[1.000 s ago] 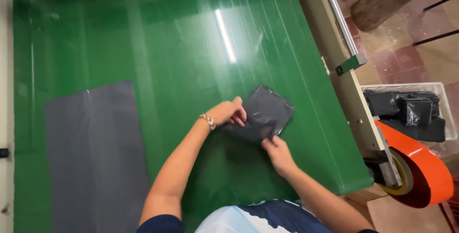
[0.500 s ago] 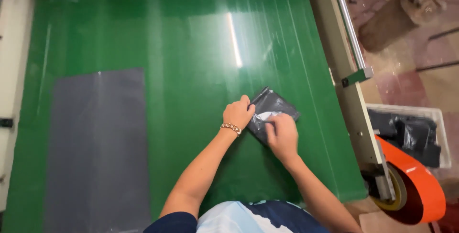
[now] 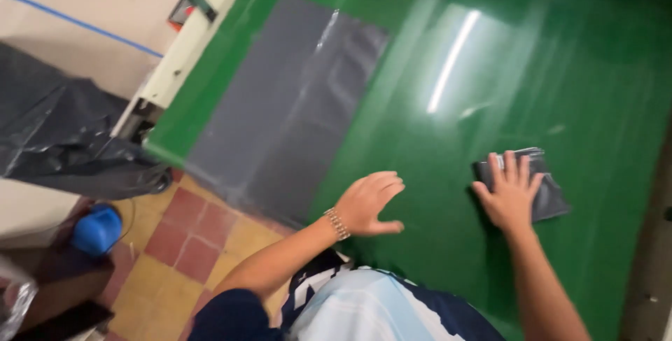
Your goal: Picking up plastic bags from a conveyor belt, folding them into smaller sizes, and stacking them into a plastic crate.
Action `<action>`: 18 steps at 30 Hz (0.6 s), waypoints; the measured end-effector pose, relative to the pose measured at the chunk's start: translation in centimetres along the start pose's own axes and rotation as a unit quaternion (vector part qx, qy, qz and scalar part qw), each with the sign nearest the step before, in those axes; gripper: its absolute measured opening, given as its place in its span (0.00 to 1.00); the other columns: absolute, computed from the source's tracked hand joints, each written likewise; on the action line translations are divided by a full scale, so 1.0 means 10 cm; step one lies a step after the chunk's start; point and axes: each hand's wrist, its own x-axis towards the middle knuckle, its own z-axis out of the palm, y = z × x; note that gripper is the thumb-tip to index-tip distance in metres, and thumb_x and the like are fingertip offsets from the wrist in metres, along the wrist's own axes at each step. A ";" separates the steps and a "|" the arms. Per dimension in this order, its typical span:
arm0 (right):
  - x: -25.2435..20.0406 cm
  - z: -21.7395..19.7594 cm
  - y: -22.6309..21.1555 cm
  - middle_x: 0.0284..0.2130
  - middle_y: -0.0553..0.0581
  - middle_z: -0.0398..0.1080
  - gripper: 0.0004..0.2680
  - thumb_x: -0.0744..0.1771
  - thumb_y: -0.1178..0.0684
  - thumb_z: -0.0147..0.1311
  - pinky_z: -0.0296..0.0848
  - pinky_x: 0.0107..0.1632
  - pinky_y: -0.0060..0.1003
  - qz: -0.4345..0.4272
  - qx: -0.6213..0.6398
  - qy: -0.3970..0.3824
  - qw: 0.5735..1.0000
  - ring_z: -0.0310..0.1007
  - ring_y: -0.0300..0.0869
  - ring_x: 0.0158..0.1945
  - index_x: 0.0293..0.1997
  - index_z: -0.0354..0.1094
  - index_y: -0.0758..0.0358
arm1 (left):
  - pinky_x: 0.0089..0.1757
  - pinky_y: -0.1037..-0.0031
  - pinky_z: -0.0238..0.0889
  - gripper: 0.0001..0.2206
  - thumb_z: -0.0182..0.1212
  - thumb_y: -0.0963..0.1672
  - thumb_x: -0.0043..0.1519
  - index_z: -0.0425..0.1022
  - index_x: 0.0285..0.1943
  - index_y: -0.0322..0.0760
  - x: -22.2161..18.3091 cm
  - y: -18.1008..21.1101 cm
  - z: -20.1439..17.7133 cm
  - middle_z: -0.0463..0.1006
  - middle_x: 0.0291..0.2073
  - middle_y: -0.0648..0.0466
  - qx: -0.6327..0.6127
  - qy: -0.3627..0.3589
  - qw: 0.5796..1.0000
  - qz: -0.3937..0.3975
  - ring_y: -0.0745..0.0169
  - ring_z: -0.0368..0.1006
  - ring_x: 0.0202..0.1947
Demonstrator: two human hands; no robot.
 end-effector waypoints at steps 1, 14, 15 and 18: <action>0.04 -0.12 -0.04 0.75 0.61 0.45 0.30 0.64 0.32 0.44 0.32 0.67 0.76 0.016 0.017 -0.029 0.999 0.34 0.63 0.77 0.75 0.49 0.50 | 0.56 0.55 0.59 0.39 0.54 0.64 0.55 0.63 0.66 0.39 -0.23 -0.08 -0.41 0.67 0.61 0.49 0.029 -0.092 0.995 0.020 0.49 0.60 0.66; -0.29 -0.07 -4.11 0.72 0.67 0.44 0.28 0.64 0.52 0.43 0.41 0.72 0.64 -0.487 0.022 -0.048 0.872 0.39 0.63 0.75 0.75 0.43 0.58 | 0.55 0.44 0.64 0.28 0.46 0.31 0.60 0.60 0.69 0.44 -2.22 -2.17 -2.45 0.62 0.70 0.52 0.422 -0.121 0.897 0.044 0.49 0.60 0.69; -0.24 -0.05 -4.16 0.72 0.67 0.44 0.28 0.64 0.52 0.43 0.41 0.72 0.64 -0.480 0.019 -0.046 0.876 0.39 0.63 0.75 0.75 0.43 0.58 | 0.55 0.44 0.64 0.28 0.46 0.31 0.60 0.60 0.69 0.44 -2.20 -2.30 -2.52 0.62 0.70 0.52 0.420 -0.118 0.898 0.052 0.49 0.60 0.69; -0.19 -0.03 -4.26 0.70 0.70 0.47 0.34 0.58 0.52 0.48 0.44 0.70 0.66 -0.476 -0.007 -0.067 0.877 0.41 0.67 0.73 0.74 0.43 0.62 | 0.58 0.48 0.62 0.29 0.57 0.36 0.58 0.59 0.71 0.43 -2.08 -2.59 -2.68 0.60 0.70 0.51 0.338 -0.179 0.921 0.076 0.51 0.56 0.70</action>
